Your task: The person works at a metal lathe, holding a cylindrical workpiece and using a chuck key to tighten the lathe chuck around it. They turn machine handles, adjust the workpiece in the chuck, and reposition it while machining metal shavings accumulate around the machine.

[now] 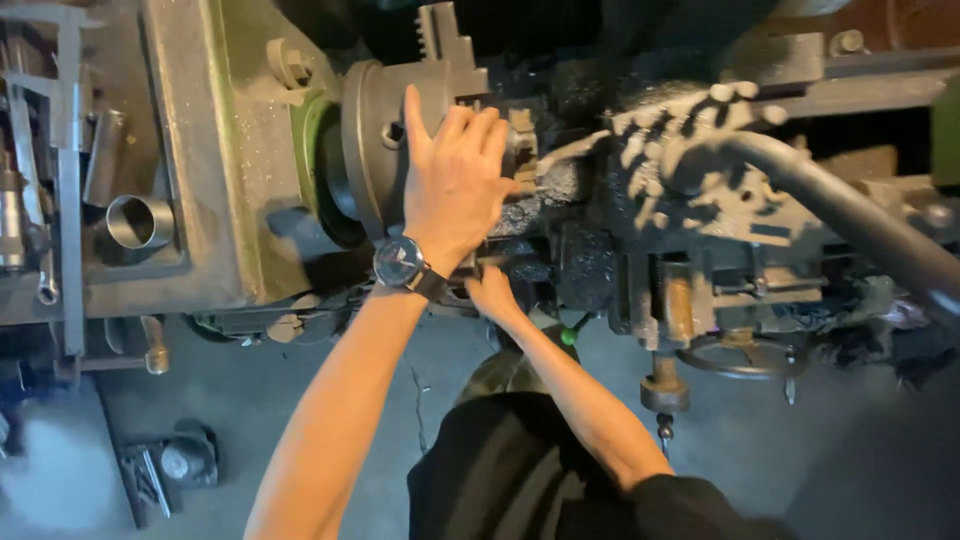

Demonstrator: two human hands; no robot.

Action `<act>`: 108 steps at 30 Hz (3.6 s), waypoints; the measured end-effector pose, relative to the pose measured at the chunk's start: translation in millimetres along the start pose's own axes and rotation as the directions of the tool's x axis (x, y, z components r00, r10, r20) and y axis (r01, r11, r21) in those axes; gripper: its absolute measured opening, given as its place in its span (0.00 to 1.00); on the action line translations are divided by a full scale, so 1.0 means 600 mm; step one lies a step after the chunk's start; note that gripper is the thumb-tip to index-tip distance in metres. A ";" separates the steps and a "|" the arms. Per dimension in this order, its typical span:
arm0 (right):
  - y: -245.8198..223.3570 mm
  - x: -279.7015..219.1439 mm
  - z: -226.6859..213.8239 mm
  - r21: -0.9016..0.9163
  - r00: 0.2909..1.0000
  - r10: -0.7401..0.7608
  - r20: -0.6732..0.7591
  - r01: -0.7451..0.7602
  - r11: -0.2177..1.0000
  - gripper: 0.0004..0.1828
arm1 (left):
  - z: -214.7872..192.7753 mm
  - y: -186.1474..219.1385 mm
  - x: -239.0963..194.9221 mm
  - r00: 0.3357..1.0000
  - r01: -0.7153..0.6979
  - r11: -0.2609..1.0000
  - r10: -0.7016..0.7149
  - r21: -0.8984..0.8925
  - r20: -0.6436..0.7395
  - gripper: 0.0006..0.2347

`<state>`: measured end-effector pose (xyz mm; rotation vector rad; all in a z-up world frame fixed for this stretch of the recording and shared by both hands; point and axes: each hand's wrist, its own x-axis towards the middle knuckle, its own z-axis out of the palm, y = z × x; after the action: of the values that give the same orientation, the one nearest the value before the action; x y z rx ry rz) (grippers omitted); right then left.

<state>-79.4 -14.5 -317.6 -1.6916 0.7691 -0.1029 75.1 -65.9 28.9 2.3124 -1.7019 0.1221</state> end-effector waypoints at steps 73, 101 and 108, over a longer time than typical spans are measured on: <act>-0.321 -0.105 -0.289 0.168 0.992 0.034 -0.124 -0.012 0.986 0.23 | -0.020 0.009 0.002 0.997 -0.076 0.997 0.076 0.019 -0.005 0.27; -0.345 -0.259 -0.324 0.667 0.986 0.061 0.155 -0.150 0.730 0.14 | 0.101 -0.148 0.176 0.849 0.488 0.758 -0.528 -0.432 0.033 0.34; -0.317 -0.316 -0.339 0.602 0.995 0.068 0.075 -0.100 0.792 0.13 | 0.191 -0.207 0.192 0.823 0.558 0.687 -0.532 -0.465 0.200 0.14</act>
<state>-238.8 -71.6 -26.2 -1.0384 0.6779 -0.2207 217.8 -168.5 -75.4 2.2839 -0.8282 -0.4550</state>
